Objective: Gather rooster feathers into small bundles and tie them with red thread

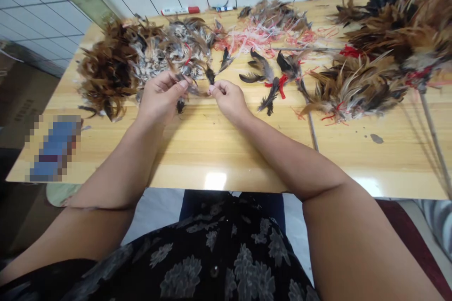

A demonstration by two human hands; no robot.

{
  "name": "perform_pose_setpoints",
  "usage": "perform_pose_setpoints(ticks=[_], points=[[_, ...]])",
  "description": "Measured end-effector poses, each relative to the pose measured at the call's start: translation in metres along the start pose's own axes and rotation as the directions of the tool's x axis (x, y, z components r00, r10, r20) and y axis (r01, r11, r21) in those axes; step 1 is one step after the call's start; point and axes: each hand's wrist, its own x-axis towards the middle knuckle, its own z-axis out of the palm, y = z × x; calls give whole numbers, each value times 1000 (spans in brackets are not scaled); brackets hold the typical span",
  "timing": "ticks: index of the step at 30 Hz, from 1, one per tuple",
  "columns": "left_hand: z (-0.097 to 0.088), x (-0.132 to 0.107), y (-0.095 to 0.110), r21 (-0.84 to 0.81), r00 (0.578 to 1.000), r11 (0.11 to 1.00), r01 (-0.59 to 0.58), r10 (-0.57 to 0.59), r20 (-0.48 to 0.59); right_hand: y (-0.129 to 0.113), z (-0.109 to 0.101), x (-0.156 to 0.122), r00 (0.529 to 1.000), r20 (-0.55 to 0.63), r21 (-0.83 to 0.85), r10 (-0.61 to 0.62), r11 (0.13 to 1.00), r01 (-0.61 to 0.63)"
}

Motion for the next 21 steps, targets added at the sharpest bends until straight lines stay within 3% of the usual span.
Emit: perform_pose_setpoints(ticks=[6,14,21], points=[[20,-4,8,-120,994,993,14,0,114,6,-3,-1,998,38,-71,-41,997,44],[28,-9,12,-174,997,985,-17,31,76,0,0,-3,996,73,-144,-55,987,65],[29,-6,26,-175,991,983,60,-38,130,-2,2,-5,999,51,-95,-7,995,12]])
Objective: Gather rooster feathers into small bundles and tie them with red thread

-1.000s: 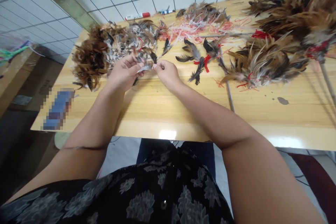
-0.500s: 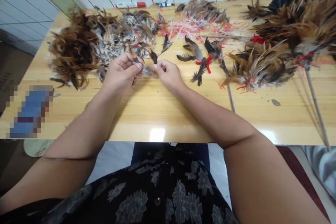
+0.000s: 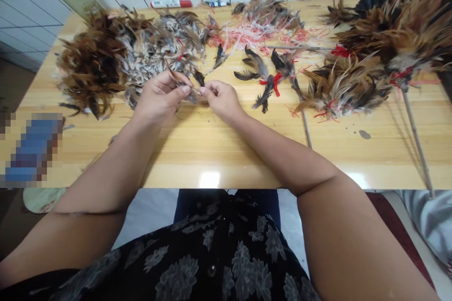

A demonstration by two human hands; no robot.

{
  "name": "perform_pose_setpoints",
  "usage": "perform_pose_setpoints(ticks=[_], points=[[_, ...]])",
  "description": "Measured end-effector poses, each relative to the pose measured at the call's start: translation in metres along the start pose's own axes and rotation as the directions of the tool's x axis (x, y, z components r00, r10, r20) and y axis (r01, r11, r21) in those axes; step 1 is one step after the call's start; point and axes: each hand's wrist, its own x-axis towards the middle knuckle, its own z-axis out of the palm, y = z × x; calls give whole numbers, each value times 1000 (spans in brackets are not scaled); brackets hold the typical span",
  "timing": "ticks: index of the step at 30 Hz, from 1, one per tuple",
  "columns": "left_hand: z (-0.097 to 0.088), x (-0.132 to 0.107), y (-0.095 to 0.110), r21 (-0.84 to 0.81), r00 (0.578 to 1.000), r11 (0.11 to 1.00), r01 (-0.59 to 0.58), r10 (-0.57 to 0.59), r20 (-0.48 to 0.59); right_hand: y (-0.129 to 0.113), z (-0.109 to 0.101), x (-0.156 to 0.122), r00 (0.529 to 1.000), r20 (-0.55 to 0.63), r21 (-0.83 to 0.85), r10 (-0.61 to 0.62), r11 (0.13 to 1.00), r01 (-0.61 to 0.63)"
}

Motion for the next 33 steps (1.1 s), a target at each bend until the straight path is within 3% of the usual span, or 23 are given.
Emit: perform_pose_setpoints(ticks=[4,11,17,21,25,28,33], points=[[-1,0,12,89,997,993,78,-76,-30,-5,-1,-2,998,36,103,56,993,-60],[1,-2,29,201,994,974,104,-105,-5,-24,-10,-2,971,210,185,115,971,-155],[1,-2,37,376,994,920,-107,88,67,-27,-15,-1,958,268,203,100,967,-158],[4,-3,43,398,1000,917,-16,5,28,-21,-16,2,952,292,159,92,977,-143],[2,-2,30,348,1000,937,5,-3,-7,-20,-16,3,948,302,135,99,980,-146],[-9,4,8,315,994,948,-51,79,-77,-23,-15,1,954,280,123,108,981,-148],[-27,14,-15,268,976,963,-39,94,-198,-29,-16,-1,965,226,82,133,985,-155]])
